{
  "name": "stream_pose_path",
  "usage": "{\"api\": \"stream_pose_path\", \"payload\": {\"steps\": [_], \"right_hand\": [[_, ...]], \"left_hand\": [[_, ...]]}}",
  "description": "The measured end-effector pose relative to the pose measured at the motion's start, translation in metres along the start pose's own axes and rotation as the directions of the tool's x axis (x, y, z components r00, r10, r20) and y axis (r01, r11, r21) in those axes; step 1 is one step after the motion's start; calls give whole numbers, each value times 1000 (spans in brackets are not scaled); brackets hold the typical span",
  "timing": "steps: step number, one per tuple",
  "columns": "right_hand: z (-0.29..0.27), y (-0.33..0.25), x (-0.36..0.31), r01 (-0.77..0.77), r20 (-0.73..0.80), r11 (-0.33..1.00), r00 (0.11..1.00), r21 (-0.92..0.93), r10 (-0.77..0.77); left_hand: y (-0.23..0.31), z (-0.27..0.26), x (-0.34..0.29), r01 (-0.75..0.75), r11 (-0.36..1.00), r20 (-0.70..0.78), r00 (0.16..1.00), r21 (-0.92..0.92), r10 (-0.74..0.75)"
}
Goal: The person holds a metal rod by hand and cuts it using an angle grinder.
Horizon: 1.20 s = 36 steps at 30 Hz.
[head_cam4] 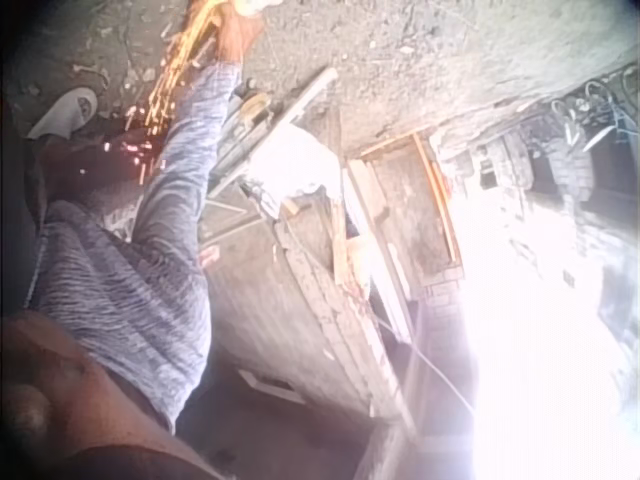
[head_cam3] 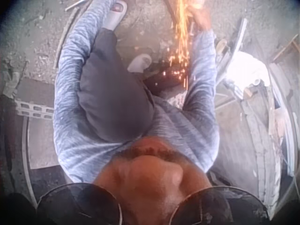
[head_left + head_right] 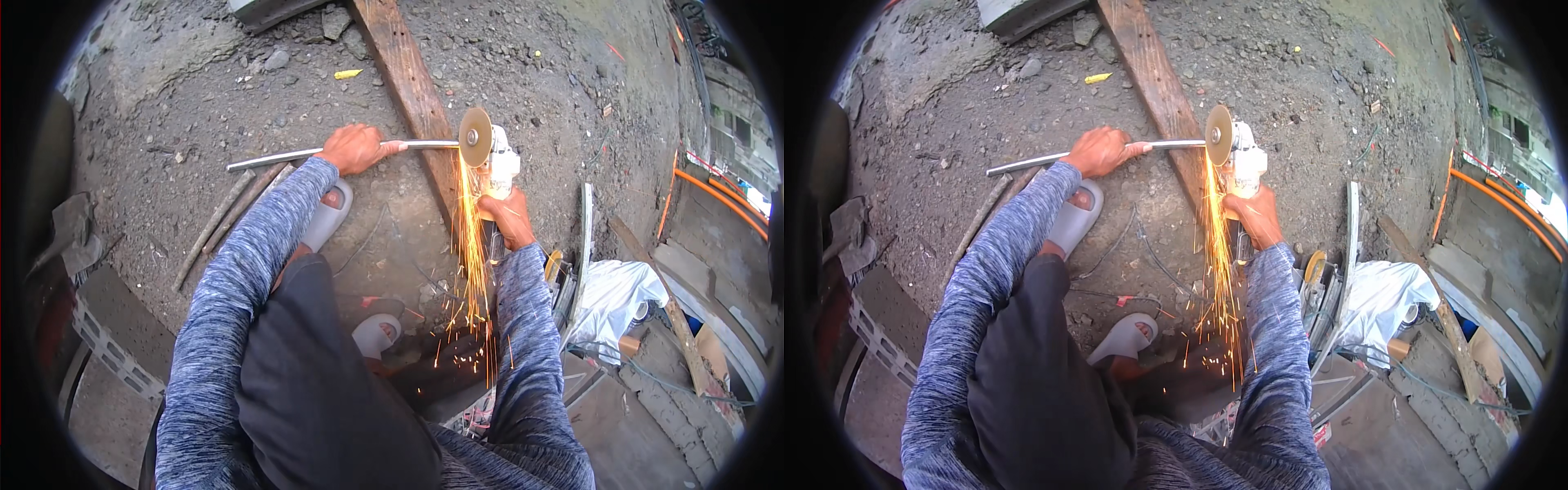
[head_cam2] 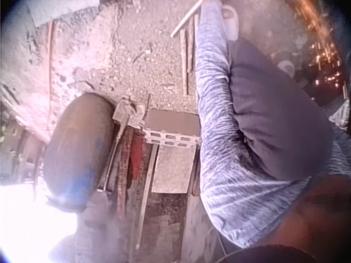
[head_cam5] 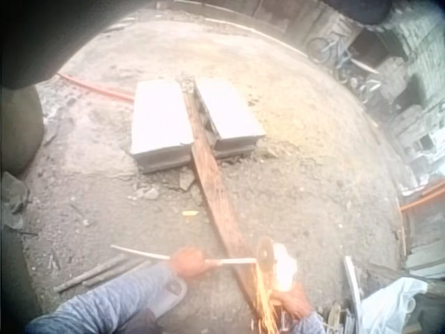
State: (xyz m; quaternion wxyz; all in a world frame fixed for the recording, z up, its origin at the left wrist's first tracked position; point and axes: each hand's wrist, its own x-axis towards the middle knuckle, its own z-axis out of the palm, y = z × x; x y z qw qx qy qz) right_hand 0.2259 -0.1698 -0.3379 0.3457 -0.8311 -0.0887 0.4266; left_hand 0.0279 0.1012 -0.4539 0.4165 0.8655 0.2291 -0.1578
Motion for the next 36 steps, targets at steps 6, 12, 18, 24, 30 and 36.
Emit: {"api": "stream_pose_path", "payload": {"steps": [6, 12, 18, 24, 30, 36], "right_hand": [[-6, 0, -5, -22, 4, 992, 1000, -121, 23], [1, -2, 0, 13, -30, 996, 999, -89, -15], [-3, -3, -7, -7, 11, 996, 1000, -92, 8], [0, -8, -2, -45, -27, 994, 999, -96, 42], [-2, -8, -5, 0, 10, 995, 1000, -101, 1], [-2, -3, 10, -32, -5, 991, 999, -128, 32]], "left_hand": [[2, -6, 1, -1, 1000, 52, 999, -27, 2], [1, -7, 1, 14, 998, 74, 997, -60, -9], [-3, -5, 6, 9, 997, 92, 996, -71, -2], [-5, -7, 6, 5, 997, 104, 995, -82, 3], [-5, -10, 7, 14, 994, 139, 990, -112, 2], [-2, -7, 3, 25, 996, 100, 995, -84, -17]]}}
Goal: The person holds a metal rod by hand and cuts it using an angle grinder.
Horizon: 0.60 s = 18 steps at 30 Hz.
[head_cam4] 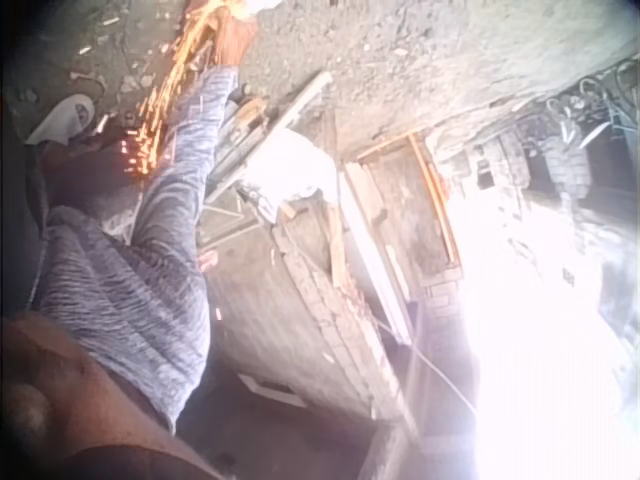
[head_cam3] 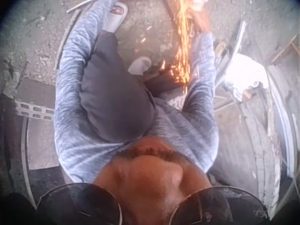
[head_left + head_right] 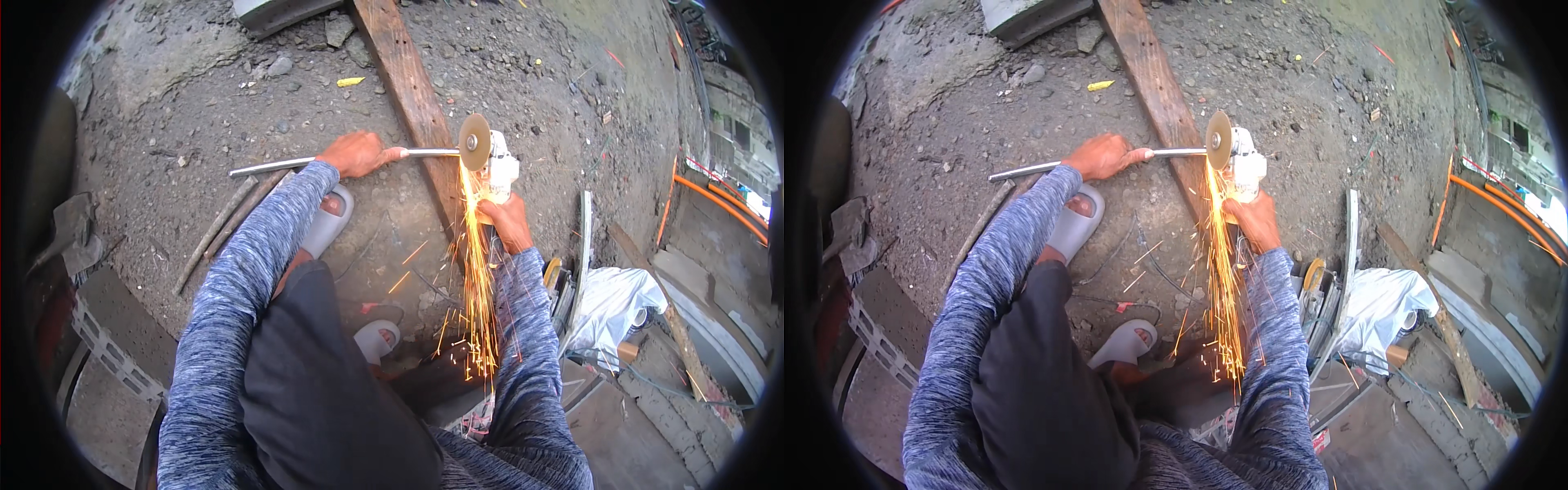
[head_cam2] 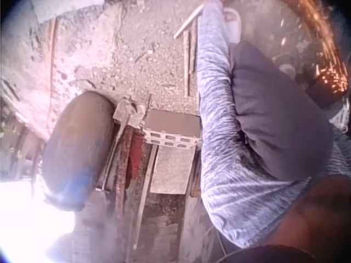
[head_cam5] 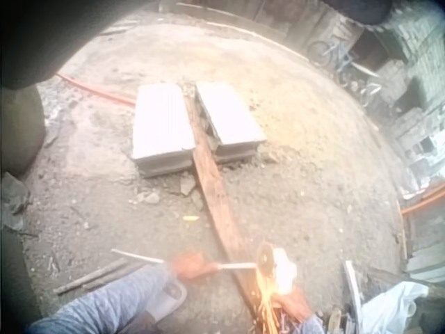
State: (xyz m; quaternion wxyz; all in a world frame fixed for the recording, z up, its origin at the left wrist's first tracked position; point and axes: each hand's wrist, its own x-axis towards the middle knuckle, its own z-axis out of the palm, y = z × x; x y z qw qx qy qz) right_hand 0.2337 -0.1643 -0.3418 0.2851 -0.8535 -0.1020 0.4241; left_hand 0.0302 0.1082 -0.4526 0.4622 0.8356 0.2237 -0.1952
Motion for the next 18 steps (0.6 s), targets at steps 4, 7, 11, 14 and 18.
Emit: {"api": "stream_pose_path", "payload": {"steps": [4, 7, 11, 14, 18], "right_hand": [[0, 0, -2, 42, 35, 988, 998, 147, -48], [2, 1, -6, 35, -28, 995, 999, 94, -33], [-2, 5, -10, 57, 51, 981, 996, 186, -68], [-3, 7, -10, 66, 44, 988, 996, 138, -73], [-2, 7, -14, 1, -6, 999, 1000, 42, -1]], "left_hand": [[0, 0, 1, 2, 1000, -12, 1000, -3, -2], [-1, 1, 2, 3, 1000, -5, 1000, -12, -3], [-3, 2, 3, -10, 1000, -24, 1000, -11, 10], [-4, 1, 3, -4, 1000, 0, 1000, -31, 4], [-3, -2, 5, 14, 998, 52, 999, -61, -10]]}}
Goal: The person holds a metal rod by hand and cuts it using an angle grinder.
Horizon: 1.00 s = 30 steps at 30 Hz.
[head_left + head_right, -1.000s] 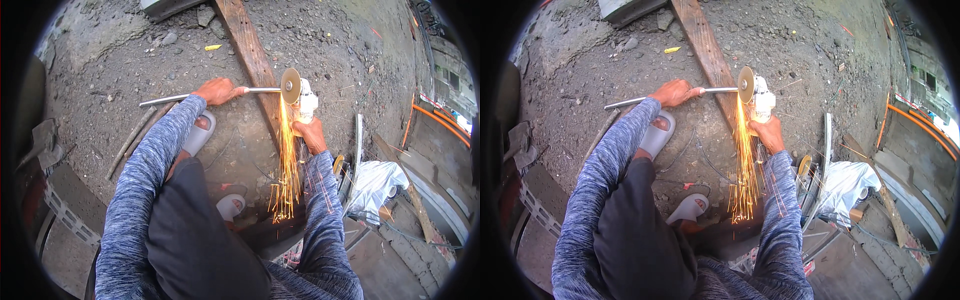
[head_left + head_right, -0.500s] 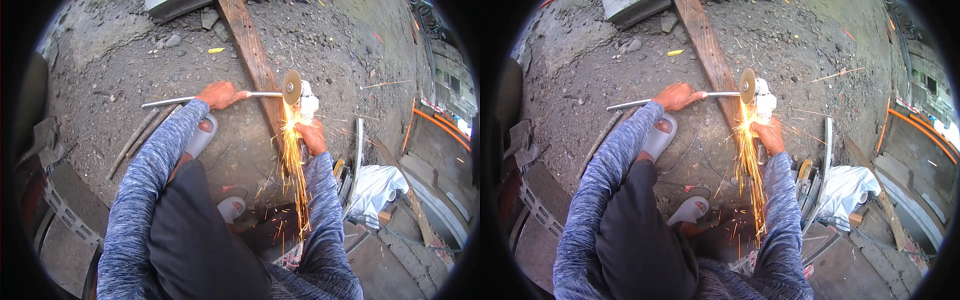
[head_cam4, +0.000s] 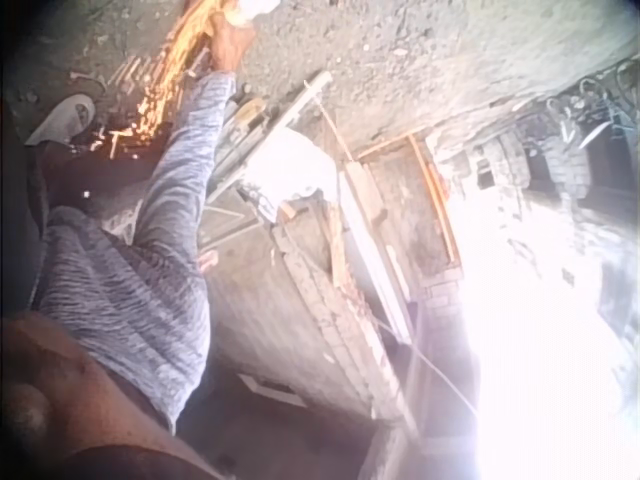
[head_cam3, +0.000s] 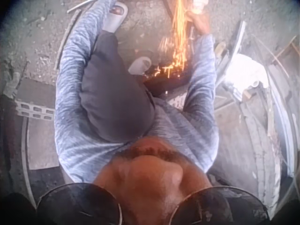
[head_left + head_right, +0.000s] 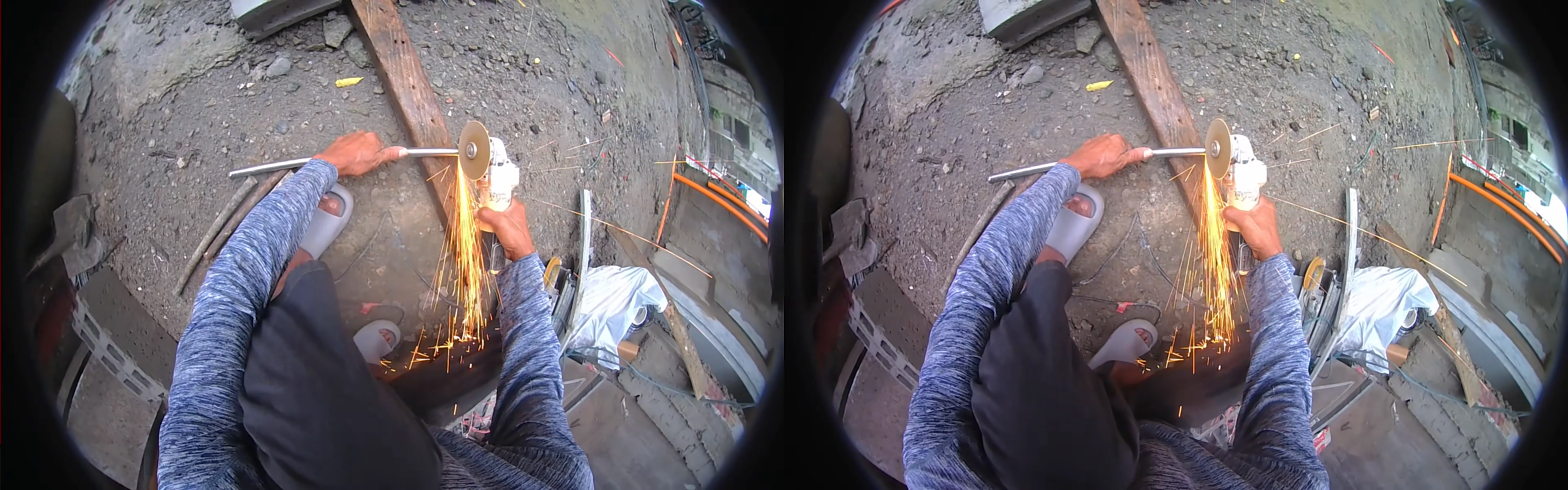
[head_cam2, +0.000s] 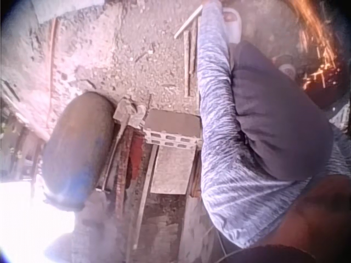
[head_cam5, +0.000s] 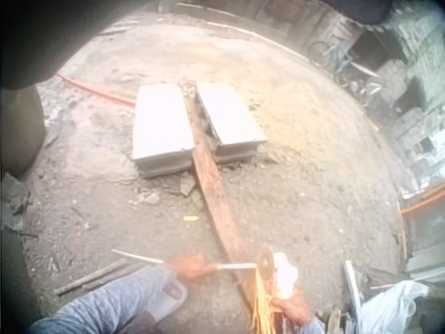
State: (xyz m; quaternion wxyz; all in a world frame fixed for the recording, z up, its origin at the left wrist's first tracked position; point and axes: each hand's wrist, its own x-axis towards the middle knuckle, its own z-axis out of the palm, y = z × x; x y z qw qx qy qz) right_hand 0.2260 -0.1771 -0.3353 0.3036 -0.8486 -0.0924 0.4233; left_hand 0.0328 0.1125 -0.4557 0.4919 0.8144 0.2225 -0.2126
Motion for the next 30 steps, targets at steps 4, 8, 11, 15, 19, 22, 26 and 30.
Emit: {"api": "stream_pose_path", "payload": {"steps": [4, 8, 11, 15, 19, 22, 26, 30], "right_hand": [[0, -5, -3, -44, -51, 991, 998, -123, 38], [2, -4, -17, 0, -49, 998, 999, 58, 3], [1, -4, -29, -42, -27, 976, 998, 216, 48], [-1, -7, -30, -33, -45, 970, 998, 240, 45], [0, -9, -20, -6, -48, 975, 999, 221, 17], [2, -10, -13, 0, -34, 975, 999, 220, 7], [4, -13, -6, -10, -27, 974, 999, 228, 17], [6, -17, -3, -45, -9, 958, 999, 283, 49]], "left_hand": [[2, -4, 0, 40, 999, 52, 998, 28, -41], [1, -2, -4, -84, 996, -117, 989, 41, 88], [0, 2, -7, -113, 993, -121, 987, -42, 108], [5, 9, -4, -64, 998, -270, 961, -4, 60], [6, 10, -1, -15, 1000, -285, 958, -1, 14], [3, 11, 1, -18, 1000, -288, 957, 23, 23], [-1, 10, 5, -10, 999, -284, 959, 33, 19], [-4, 3, 11, -1, 997, -176, 984, -72, -12]]}}
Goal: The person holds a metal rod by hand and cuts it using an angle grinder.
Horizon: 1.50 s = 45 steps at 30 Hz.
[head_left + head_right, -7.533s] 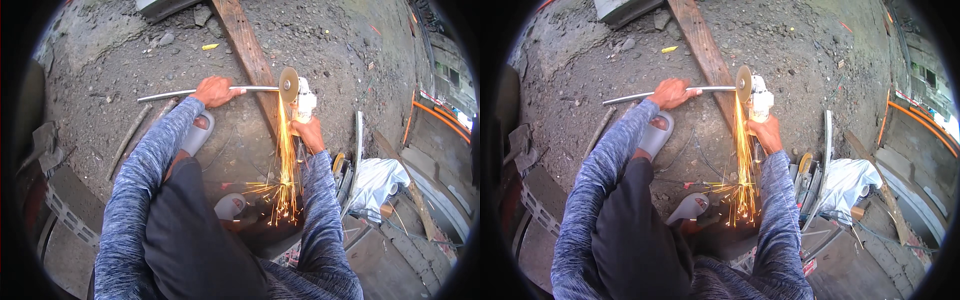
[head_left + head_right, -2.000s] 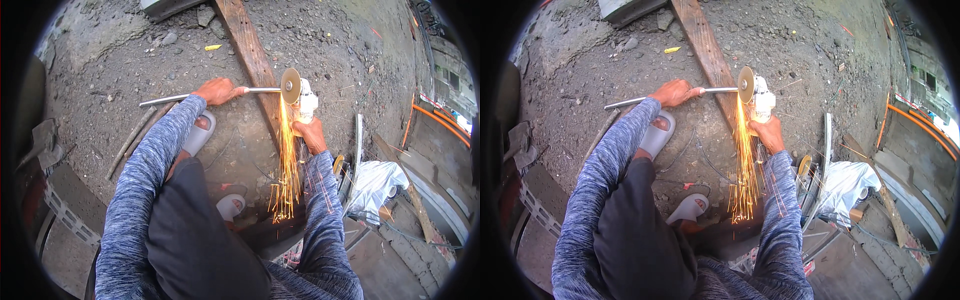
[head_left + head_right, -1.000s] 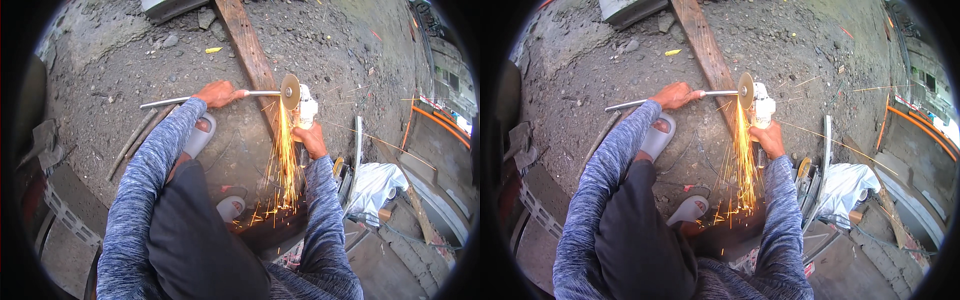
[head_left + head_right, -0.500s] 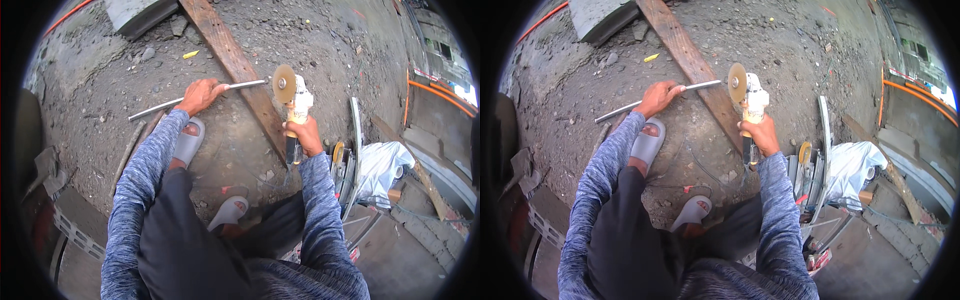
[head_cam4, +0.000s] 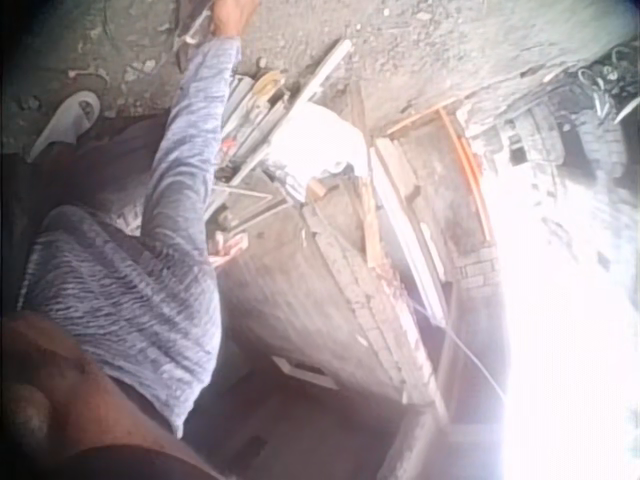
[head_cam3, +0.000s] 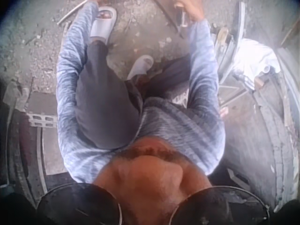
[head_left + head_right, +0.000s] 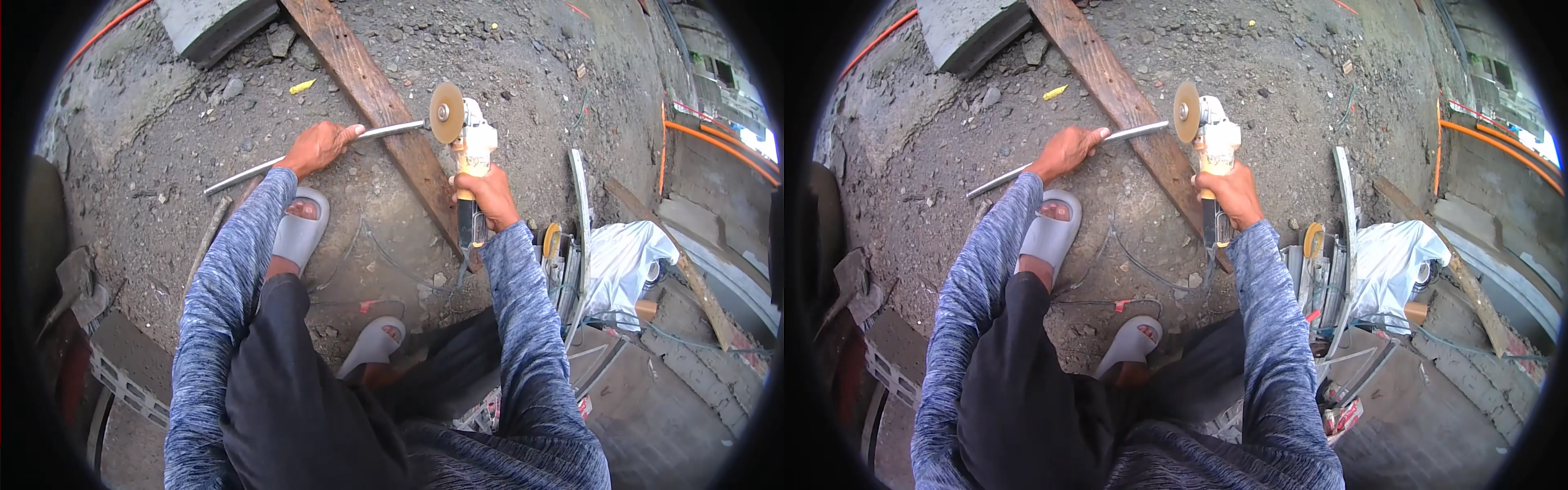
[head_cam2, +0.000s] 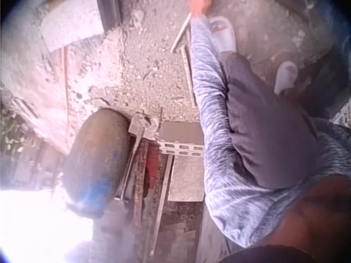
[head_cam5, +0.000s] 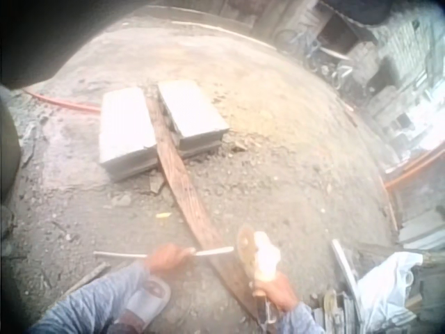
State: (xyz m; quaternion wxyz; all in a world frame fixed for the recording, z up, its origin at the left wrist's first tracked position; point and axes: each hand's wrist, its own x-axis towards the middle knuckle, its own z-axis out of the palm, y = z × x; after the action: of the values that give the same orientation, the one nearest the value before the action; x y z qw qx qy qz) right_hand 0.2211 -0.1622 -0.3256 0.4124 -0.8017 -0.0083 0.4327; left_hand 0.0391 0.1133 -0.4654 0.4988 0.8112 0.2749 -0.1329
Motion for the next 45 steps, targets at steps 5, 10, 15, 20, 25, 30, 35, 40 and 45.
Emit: {"api": "stream_pose_path", "payload": {"steps": [5, 10, 15, 20, 25, 30, 35, 40, 45], "right_hand": [[1, -1, 1, 19, 11, 999, 1000, -36, -19], [2, -1, 0, 7, -6, 999, 1000, -43, -7], [1, -2, 3, -15, -28, 992, 1000, -123, 12], [1, -1, 6, 18, 9, 991, 1000, -132, -17], [0, -3, 4, 32, 7, 985, 999, -168, -32], [-1, -2, 3, 38, -7, 981, 999, -190, -40], [-2, 3, 6, 66, 19, 974, 998, -217, -63], [-3, 1, 8, 69, 18, 957, 998, -281, -67], [-2, -6, 7, 78, -6, 945, 996, -318, -85]], "left_hand": [[-2, 8, -7, -67, 995, -91, 993, 80, 74], [-3, 24, -20, -166, 962, -250, 943, 215, 219], [-1, 31, -25, -146, 960, -270, 939, 239, 211], [-1, 33, -26, -148, 955, -293, 930, 258, 223], [-2, 34, -26, -173, 946, -309, 915, 276, 258], [-1, 33, -26, -183, 944, -308, 913, 276, 267], [-2, 33, -26, -171, 948, -292, 923, 269, 250], [-2, 33, -26, -199, 947, -298, 915, 252, 271], [-3, 34, -26, -187, 947, -297, 918, 261, 263]]}}
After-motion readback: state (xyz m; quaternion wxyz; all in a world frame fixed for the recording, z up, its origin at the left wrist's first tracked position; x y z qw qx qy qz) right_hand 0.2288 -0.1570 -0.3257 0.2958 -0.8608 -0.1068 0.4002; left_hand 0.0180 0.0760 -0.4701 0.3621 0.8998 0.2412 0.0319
